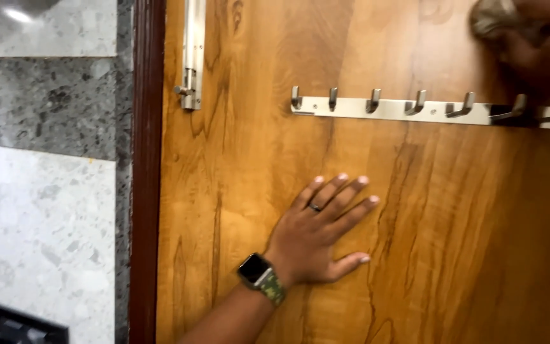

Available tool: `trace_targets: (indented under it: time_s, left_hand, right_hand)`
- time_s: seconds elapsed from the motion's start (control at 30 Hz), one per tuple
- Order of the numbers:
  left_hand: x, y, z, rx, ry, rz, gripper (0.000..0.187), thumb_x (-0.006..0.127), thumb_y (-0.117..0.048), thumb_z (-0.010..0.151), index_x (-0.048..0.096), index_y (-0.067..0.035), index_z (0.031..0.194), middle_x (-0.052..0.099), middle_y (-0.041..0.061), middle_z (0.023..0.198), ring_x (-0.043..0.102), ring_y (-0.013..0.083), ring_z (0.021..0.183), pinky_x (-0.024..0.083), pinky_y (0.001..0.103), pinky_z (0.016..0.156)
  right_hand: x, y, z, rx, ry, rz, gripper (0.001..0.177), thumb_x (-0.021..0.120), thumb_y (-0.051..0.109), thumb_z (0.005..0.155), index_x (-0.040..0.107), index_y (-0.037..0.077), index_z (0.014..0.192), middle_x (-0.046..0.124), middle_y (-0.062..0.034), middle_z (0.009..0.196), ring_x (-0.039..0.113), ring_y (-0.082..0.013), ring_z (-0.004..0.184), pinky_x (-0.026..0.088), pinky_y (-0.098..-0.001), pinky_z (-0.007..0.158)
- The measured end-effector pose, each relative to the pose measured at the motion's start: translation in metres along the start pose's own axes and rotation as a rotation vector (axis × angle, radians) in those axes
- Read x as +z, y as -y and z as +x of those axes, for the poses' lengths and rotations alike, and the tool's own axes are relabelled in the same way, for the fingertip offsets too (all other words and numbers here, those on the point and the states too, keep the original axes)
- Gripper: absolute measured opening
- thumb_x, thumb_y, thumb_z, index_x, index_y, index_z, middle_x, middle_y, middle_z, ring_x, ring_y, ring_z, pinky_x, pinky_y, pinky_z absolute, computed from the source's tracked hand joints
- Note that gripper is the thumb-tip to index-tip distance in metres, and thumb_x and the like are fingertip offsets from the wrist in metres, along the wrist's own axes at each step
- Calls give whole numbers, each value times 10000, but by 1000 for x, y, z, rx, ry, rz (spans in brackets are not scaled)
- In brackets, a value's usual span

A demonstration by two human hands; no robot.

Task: Wiping down a wooden door and a tiled wall with a cloth.

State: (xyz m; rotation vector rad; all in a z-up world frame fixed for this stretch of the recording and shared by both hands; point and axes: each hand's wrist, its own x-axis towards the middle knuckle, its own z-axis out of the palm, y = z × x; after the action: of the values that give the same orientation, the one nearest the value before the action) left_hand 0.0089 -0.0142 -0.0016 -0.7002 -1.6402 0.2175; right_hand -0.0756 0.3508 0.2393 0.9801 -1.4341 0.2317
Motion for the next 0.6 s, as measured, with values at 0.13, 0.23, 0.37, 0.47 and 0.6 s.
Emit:
trace_targets:
  time_s: [0.13, 0.23, 0.37, 0.47, 0.6]
  left_hand:
    - [3, 15, -12, 7, 5, 46, 795, 385, -666, 969, 302, -173, 1587, 244, 64, 1677, 180, 240, 1552, 114, 494, 1284]
    - [7, 23, -21, -7, 28, 74, 834, 399, -700, 953, 250, -192, 1597, 195, 48, 1695, 130, 227, 1569, 93, 498, 1296]
    - [-12, 28, -21, -7, -98, -33, 788, 521, -602, 912, 412, -155, 1552, 343, 83, 1637, 270, 272, 1523, 171, 483, 1245]
    - [-3, 29, -36, -35, -63, 108, 821, 405, -676, 941, 288, -186, 1590, 222, 59, 1691, 179, 242, 1563, 130, 489, 1281]
    - [-1, 32, -44, -66, -74, 121, 839, 452, -680, 926, 307, -186, 1588, 237, 55, 1686, 184, 239, 1559, 139, 469, 1282]
  right_hand:
    - [7, 17, 21, 143, -40, -468, 370, 836, 295, 1403, 794, -15, 1206, 675, -127, 826, 551, -242, 522, 439, -362, 459]
    - [4, 38, 37, 236, -84, -513, 314, 876, 177, 1294, 791, -38, 1081, 705, -101, 781, 564, -203, 437, 444, -305, 386]
    - [19, 41, 59, -165, -290, -517, 152, 816, 16, 1074, 789, 31, 924, 729, -121, 847, 498, -259, 548, 466, -378, 590]
    - [24, 98, 71, -180, -143, -423, 138, 853, 78, 1040, 831, -6, 1147, 721, -211, 1154, 679, -217, 800, 594, -239, 656]
    - [23, 86, 75, -280, -173, -400, 165, 847, 11, 960, 820, -18, 1120, 707, -176, 1149, 664, -292, 826, 571, -369, 717]
